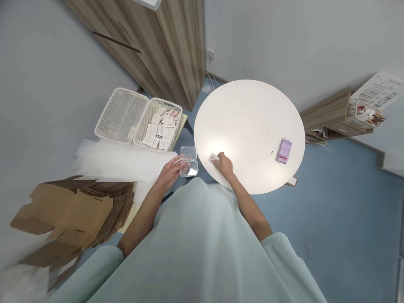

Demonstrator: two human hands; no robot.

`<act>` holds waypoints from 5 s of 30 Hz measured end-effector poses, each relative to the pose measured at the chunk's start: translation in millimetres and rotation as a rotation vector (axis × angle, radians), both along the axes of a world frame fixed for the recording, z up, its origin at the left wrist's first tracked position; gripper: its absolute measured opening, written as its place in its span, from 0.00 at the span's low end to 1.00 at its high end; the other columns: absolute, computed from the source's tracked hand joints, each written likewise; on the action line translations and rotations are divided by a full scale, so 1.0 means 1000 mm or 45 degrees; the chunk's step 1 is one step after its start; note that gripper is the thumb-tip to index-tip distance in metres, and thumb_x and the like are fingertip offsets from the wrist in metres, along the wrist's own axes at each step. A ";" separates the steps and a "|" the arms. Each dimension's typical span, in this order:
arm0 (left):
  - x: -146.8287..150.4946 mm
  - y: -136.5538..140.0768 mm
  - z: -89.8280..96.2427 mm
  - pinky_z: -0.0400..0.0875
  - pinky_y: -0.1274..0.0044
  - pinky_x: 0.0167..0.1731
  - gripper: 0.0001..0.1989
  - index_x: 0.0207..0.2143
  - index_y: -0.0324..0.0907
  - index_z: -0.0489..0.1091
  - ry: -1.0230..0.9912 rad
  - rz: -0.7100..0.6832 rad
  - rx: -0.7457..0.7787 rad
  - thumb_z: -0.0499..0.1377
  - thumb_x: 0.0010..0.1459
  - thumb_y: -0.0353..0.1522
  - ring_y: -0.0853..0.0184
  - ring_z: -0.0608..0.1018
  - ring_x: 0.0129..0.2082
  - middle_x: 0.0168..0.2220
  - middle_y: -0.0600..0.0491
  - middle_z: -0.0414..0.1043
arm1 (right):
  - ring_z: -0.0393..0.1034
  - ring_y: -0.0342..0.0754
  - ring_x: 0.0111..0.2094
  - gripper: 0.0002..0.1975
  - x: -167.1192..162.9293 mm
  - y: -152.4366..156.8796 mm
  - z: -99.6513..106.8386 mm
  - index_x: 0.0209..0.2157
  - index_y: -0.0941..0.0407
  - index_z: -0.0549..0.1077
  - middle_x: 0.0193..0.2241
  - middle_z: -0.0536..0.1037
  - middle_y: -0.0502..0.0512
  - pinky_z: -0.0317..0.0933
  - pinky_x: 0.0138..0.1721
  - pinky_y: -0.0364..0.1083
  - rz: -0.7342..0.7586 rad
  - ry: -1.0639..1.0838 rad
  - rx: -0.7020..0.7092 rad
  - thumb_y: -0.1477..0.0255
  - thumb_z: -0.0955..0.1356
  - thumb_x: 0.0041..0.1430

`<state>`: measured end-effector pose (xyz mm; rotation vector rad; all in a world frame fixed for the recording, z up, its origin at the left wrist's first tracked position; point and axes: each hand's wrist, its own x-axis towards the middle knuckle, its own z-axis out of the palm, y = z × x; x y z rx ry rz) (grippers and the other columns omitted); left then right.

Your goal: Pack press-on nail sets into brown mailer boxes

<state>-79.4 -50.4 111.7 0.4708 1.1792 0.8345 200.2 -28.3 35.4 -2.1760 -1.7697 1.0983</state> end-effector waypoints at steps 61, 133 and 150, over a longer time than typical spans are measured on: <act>0.106 0.030 0.038 0.75 0.64 0.57 0.21 0.51 0.38 0.80 -0.363 -0.180 0.070 0.68 0.64 0.44 0.51 0.79 0.59 0.57 0.40 0.79 | 0.70 0.47 0.38 0.16 0.054 -0.023 0.158 0.41 0.48 0.86 0.39 0.77 0.54 0.63 0.31 0.46 -0.241 1.035 0.404 0.53 0.77 0.59; 0.015 0.016 -0.074 0.77 0.69 0.46 0.22 0.59 0.46 0.76 1.058 -0.613 0.345 0.61 0.64 0.40 0.58 0.83 0.42 0.47 0.49 0.83 | 0.76 0.48 0.33 0.14 -0.041 0.001 0.027 0.32 0.53 0.77 0.31 0.83 0.53 0.62 0.35 0.44 -0.089 0.090 -0.129 0.61 0.68 0.69; -0.221 -0.014 -0.088 0.67 0.58 0.64 0.27 0.63 0.33 0.66 1.637 -0.267 0.113 0.59 0.65 0.36 0.46 0.72 0.63 0.63 0.33 0.67 | 0.77 0.52 0.38 0.08 -0.240 0.018 0.075 0.40 0.52 0.79 0.39 0.85 0.54 0.63 0.37 0.46 0.532 0.159 -0.051 0.64 0.68 0.70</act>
